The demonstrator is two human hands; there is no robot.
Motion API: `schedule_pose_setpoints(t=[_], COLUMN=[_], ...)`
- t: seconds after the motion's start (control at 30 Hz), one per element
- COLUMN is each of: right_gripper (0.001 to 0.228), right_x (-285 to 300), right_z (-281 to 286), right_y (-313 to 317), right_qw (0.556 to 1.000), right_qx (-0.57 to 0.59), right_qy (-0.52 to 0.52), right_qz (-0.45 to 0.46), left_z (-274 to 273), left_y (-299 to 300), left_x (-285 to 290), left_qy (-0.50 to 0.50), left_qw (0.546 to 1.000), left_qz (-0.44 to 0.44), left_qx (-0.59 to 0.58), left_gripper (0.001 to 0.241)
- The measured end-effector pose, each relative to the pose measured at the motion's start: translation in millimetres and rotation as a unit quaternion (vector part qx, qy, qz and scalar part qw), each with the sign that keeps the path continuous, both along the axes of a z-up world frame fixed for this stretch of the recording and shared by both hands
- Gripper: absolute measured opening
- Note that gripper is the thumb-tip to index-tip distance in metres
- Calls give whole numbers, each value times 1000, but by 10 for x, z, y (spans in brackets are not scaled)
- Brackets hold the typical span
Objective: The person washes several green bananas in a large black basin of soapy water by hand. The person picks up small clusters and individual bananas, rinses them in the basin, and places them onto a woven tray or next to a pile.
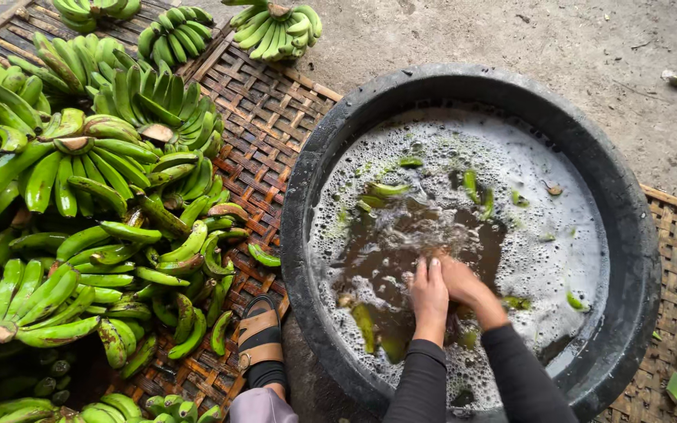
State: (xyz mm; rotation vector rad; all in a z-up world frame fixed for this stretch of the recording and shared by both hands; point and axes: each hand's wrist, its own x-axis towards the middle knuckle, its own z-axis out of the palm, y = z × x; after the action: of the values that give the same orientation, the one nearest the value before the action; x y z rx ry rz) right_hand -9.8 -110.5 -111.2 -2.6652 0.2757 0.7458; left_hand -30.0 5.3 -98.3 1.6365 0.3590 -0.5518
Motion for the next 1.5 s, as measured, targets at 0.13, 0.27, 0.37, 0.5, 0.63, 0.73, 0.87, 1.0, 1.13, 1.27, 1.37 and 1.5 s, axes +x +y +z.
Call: schedule_pose_setpoints(t=[0.13, 0.27, 0.37, 0.5, 0.63, 0.73, 0.87, 1.0, 1.13, 1.27, 1.37, 1.5], right_gripper=[49, 38, 39, 64, 60, 54, 61, 87, 70, 32, 39, 43], right_x=[-272, -232, 11, 64, -84, -212, -334, -448, -435, -379, -419, -547], right_z=[1175, 1727, 1321, 277, -490, -443, 507, 1697, 2128, 2026, 1953, 2083], right_y=[-152, -200, -217, -422, -592, -658, -487, -262, -55, 17, -5, -169], right_qw=[999, 986, 927, 941, 985, 995, 993, 967, 935, 961, 951, 970], right_qx=[23, 71, 162, 134, -6, 19, 42, 57, -47, -159, -86, 20], right_qy=[-15, -125, -168, -196, -51, 31, 24, -117, -324, -210, -291, -213], right_qz=[-18, -89, -295, -240, -163, -90, -110, -220, -138, -83, -53, -118], left_z=[116, 213, 122, -299, -825, -959, -727, -41, 372, 437, 476, 631], left_y=[142, 239, 217, 69, -149, -207, -134, -240, -409, -407, -272, -72], left_x=[281, 434, 267, 36, 60, 79, -84, -47, 59, 16, -61, 11], left_qy=[-201, -9, 80, 141, 358, 367, 350, 346, 261, 198, 17, -121], left_qw=[977, 984, 971, 972, 886, 870, 848, 783, 817, 866, 1000, 985], left_qz=[29, 38, 61, 134, 243, 274, 287, 243, 218, 232, 25, -103], left_qx=[-66, -173, -218, -132, -166, -186, -276, -456, -465, -396, 5, 69], left_gripper=[67, 56, 52, 53, 47, 50, 58, 60, 69, 69, 73, 57])
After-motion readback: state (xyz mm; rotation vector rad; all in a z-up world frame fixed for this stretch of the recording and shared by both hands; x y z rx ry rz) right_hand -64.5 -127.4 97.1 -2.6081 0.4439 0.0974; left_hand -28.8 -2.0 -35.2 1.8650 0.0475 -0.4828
